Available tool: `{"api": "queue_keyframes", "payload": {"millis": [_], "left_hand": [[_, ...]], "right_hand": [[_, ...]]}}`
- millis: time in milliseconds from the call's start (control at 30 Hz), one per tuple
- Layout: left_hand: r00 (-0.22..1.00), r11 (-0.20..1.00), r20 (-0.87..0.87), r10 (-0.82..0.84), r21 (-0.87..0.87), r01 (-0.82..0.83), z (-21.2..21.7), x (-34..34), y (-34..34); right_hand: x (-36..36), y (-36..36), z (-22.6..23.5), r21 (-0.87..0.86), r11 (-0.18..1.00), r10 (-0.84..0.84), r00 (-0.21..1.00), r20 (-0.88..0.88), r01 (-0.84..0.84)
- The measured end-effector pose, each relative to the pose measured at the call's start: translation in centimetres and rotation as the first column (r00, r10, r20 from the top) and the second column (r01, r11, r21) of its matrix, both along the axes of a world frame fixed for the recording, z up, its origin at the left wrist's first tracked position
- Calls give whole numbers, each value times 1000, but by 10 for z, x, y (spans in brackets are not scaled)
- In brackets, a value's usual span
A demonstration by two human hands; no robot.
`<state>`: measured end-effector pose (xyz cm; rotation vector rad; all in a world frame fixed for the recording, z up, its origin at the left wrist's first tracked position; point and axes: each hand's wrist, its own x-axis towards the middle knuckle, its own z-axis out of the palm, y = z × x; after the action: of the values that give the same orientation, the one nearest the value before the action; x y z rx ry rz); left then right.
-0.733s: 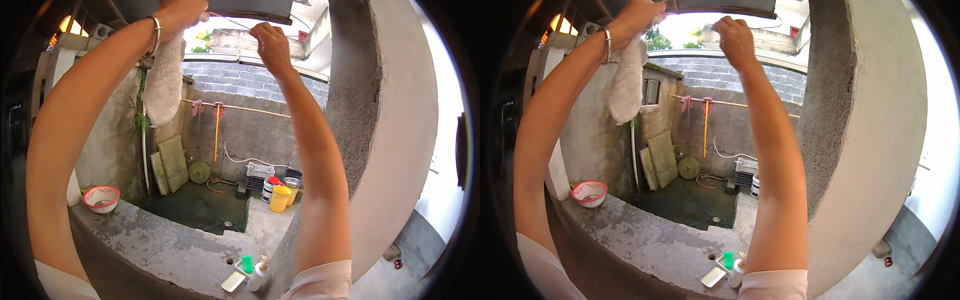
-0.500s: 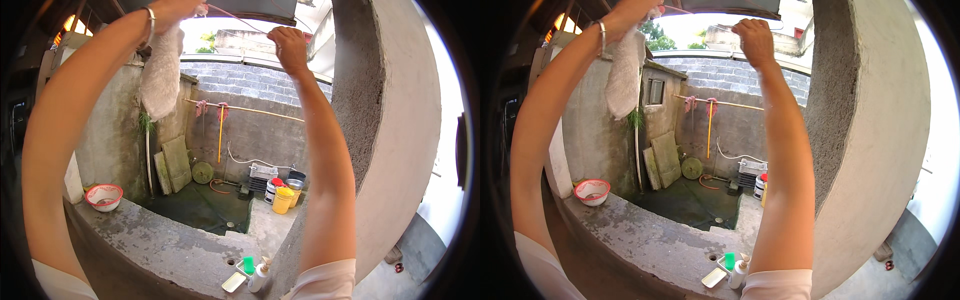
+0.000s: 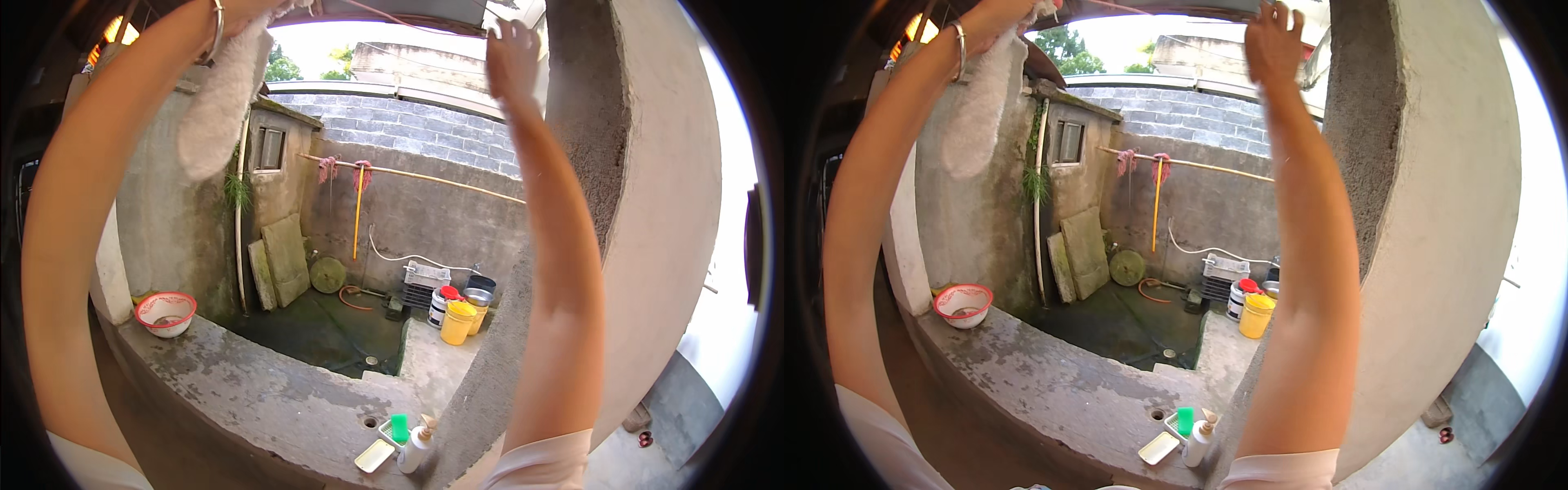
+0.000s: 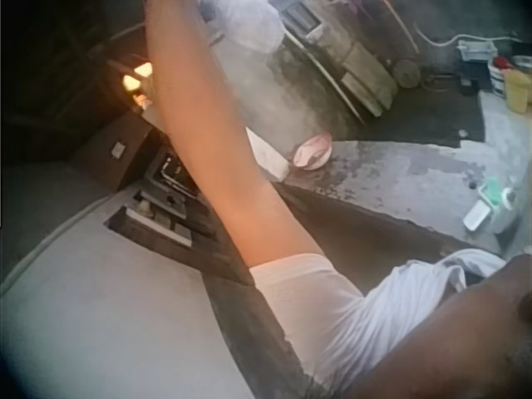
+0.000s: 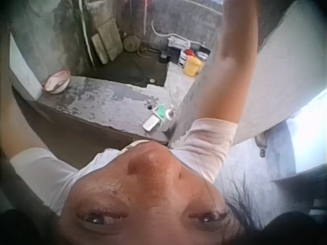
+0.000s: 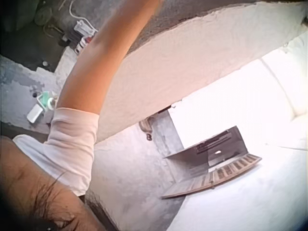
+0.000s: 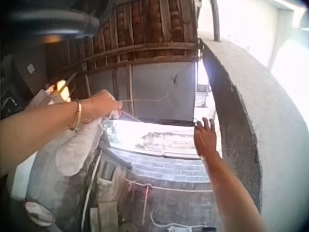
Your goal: The person hangs a white cloth on a clothesline, then walks to a washing area to pick up a small cloth and a green sponge. They fill a metal basin with water using a red scoop, place the basin on a concrete ledge, and wash the small cloth by hand using the sponge and water.
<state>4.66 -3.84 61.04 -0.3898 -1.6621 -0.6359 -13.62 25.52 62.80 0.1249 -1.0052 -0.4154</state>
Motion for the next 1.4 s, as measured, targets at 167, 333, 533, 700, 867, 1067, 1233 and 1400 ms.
{"api": "queue_keyframes", "payload": {"millis": [167,333,533,700,867,1067,1233,1400], "left_hand": [[941,764,-224,255,-550,-338,-2,-75,-13],[985,985,43,-170,8,170,-19,-63,33],[995,995,22,-101,-5,101,-16,-56,33],[996,995,30,-82,54,80,-23,-53,39],[971,972,50,-236,-10,237,-17,-62,35],[939,823,-323,117,-498,-274,13,-91,29],[978,982,115,-176,-46,183,-12,-41,45],[964,963,13,-266,-37,267,-2,-27,32]], "right_hand": [[32,-68,-55,57,177,769,174,615,-983],[58,-81,-84,-529,-727,58,-808,587,-437],[54,-75,-94,-655,-734,-190,-872,451,-178],[50,-78,-88,-499,-694,204,-807,555,-518],[52,-103,-70,290,473,854,514,83,-832],[56,-101,-43,407,750,561,827,25,-521],[55,-94,-32,601,645,569,821,34,-472],[30,-36,-30,539,748,470,882,-21,-386]]}}
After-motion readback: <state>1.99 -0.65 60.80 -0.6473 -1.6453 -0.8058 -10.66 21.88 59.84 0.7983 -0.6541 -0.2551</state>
